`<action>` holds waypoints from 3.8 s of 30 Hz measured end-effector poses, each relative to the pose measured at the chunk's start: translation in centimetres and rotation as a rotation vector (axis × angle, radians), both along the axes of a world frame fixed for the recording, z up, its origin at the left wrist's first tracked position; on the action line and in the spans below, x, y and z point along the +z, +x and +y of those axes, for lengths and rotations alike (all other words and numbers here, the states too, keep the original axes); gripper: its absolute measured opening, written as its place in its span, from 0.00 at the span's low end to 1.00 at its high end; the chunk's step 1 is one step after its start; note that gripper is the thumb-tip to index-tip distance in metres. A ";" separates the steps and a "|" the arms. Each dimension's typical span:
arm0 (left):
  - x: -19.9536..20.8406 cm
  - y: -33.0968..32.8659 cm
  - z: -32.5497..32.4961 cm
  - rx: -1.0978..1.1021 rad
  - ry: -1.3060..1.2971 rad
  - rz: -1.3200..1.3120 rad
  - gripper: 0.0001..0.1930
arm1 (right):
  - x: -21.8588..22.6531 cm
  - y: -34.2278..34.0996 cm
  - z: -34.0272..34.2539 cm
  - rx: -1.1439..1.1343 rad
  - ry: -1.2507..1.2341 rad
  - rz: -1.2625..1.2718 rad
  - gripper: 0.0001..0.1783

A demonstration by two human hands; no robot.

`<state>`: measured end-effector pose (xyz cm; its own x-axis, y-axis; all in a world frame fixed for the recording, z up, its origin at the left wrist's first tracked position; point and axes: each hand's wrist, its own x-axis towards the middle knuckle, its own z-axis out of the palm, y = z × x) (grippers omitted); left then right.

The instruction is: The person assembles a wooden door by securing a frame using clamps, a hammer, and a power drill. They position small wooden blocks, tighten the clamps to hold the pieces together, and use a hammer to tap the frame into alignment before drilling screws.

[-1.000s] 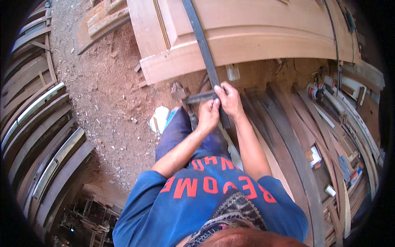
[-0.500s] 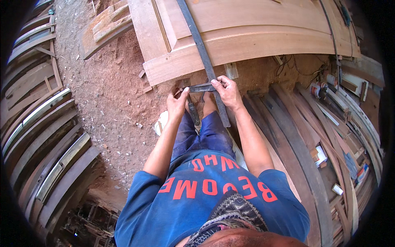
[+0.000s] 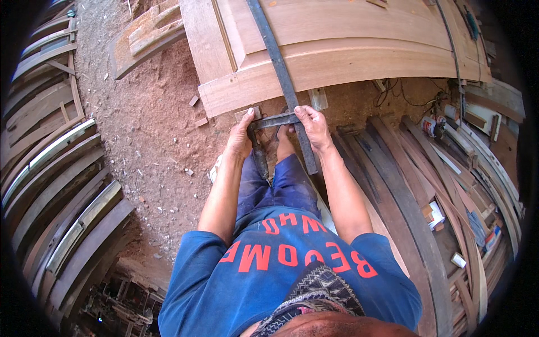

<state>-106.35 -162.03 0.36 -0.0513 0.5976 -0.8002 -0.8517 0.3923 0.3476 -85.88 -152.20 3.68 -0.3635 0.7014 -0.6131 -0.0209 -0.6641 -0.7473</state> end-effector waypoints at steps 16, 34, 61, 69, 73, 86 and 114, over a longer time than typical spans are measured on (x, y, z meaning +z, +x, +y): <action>8.4 4.7 -3.9 -0.310 0.003 1.126 0.09 | -1.5 1.3 -4.9 0.170 0.256 -0.557 0.30; 2.6 11.0 2.7 -0.167 0.032 -0.031 0.16 | -0.2 1.3 -4.1 0.182 0.415 -0.530 0.18; 3.6 12.1 6.5 0.060 -0.020 0.058 0.16 | 0.0 6.4 -16.0 0.464 -0.215 0.011 0.29; 3.3 12.3 6.7 0.049 -0.045 0.101 0.16 | -1.9 -3.7 -15.0 0.211 0.546 -0.419 0.24; 3.6 12.3 6.7 0.046 -0.045 0.110 0.17 | -3.0 -2.9 -14.6 0.226 0.179 -0.243 0.15; 3.2 12.3 6.6 0.043 -0.016 0.120 0.17 | -5.4 -1.6 -14.9 0.011 -0.340 0.155 0.15; 2.7 12.9 5.9 -0.107 -0.040 0.226 0.34 | -3.7 -5.7 -8.8 0.342 0.084 -0.105 0.27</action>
<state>-93.45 -156.11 3.06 -0.1700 0.5775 -0.7985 -0.7066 0.4934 0.5072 -91.57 -161.02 -0.07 -0.5238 0.5996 -0.6051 0.2714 -0.5559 -0.7857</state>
